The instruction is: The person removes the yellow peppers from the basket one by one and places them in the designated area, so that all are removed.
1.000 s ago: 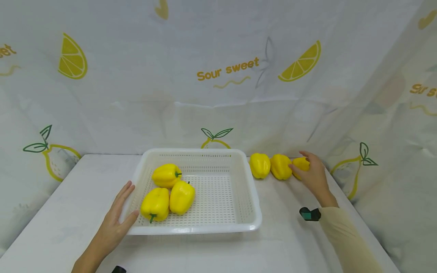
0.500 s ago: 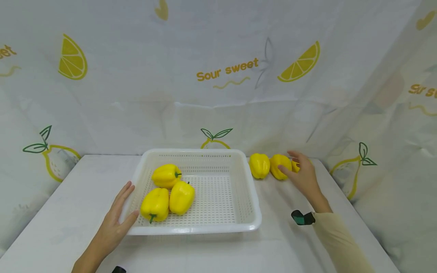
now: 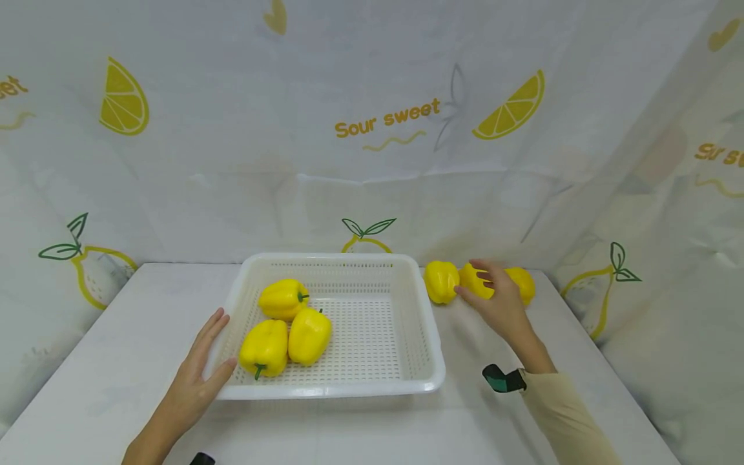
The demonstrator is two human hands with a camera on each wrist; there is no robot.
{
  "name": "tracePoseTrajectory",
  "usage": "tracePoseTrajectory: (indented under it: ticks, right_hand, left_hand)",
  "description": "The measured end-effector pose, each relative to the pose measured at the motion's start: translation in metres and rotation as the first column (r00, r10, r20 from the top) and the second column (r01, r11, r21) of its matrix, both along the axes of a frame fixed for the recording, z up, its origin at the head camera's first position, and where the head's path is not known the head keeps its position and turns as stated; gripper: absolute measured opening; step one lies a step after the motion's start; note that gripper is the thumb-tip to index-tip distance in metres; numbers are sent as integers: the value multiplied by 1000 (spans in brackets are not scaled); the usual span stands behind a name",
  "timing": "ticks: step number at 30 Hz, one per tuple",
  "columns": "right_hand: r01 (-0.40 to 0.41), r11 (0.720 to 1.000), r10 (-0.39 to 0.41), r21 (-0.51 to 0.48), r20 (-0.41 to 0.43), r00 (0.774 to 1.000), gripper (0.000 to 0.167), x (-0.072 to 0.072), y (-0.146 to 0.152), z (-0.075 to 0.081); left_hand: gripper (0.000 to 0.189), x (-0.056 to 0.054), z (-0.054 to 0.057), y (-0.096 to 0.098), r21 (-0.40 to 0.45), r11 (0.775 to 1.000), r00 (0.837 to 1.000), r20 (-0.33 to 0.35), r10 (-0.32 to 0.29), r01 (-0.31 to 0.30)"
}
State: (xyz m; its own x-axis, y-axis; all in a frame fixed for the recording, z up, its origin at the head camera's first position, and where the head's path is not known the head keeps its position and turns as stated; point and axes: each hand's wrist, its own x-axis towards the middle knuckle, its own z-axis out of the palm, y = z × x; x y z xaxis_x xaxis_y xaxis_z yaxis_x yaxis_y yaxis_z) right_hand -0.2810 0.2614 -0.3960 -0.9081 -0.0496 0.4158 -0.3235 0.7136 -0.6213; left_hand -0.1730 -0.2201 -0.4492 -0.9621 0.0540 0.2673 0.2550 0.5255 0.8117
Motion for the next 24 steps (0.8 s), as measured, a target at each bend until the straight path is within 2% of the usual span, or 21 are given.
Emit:
tracePoseTrajectory:
  ticks: [7,14,19,24]
  right_hand:
    - [-16,1000,16,-2,47,999,59,7,-11,1]
    - [-62,997,63,-40,15,998,58,14,-22,3]
    - [-74,995,78,-65,52,996,60,22,-33,5]
    - [-70,996,73,-49,68,995,61,28,-42,6]
  left_hand:
    - [70,0,1,0,15,1000,1000,-1,-11,11]
    - [70,0,2,0,19,1000,1000,11,-10,9]
    - [70,0,2,0,16,1000,1000,9,-7,7]
    - [70,0,2,1,13,1000,1000,11,-3,3]
